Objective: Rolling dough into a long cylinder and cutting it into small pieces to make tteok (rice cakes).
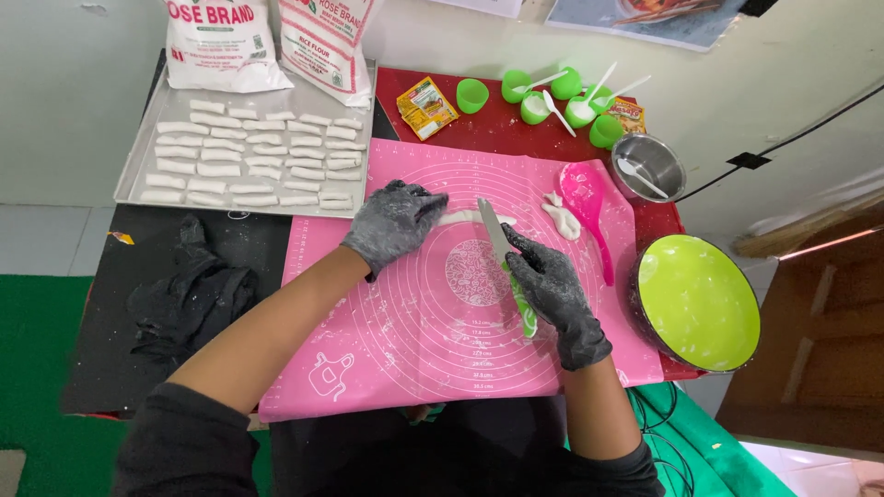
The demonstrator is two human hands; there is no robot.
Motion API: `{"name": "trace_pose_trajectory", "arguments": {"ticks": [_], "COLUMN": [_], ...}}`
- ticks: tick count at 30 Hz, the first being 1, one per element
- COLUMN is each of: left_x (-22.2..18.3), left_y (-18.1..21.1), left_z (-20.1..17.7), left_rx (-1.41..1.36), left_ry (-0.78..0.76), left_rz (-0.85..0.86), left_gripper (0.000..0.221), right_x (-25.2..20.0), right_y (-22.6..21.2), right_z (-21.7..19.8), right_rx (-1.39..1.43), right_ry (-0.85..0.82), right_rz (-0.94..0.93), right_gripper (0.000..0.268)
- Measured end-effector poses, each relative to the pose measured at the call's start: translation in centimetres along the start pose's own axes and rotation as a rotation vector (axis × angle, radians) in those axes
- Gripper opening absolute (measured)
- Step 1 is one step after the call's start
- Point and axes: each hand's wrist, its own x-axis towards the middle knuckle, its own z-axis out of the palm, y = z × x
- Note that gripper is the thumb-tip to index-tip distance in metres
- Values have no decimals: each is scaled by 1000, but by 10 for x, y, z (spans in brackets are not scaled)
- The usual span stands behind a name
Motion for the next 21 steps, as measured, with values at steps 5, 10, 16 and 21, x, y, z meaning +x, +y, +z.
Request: {"name": "trace_pose_trajectory", "arguments": {"ticks": [5, 10, 16, 21], "left_x": [-3, -20, -8, -1], "left_y": [7, 15, 3, -8], "left_z": [1, -16, 9, 25], "left_rx": [136, 122, 140, 219], "left_ry": [34, 27, 89, 154], "left_rz": [106, 147, 127, 190], "left_gripper": [37, 40, 45, 37], "right_x": [-4, -5, -3, -3], "right_y": [-10, -15, -8, 0], "right_z": [-4, -4, -5, -4], "right_rx": [49, 92, 75, 70], "right_ry": [-12, -1, 12, 22], "right_rz": [2, 16, -7, -8], "right_gripper": [39, 40, 41, 41]}}
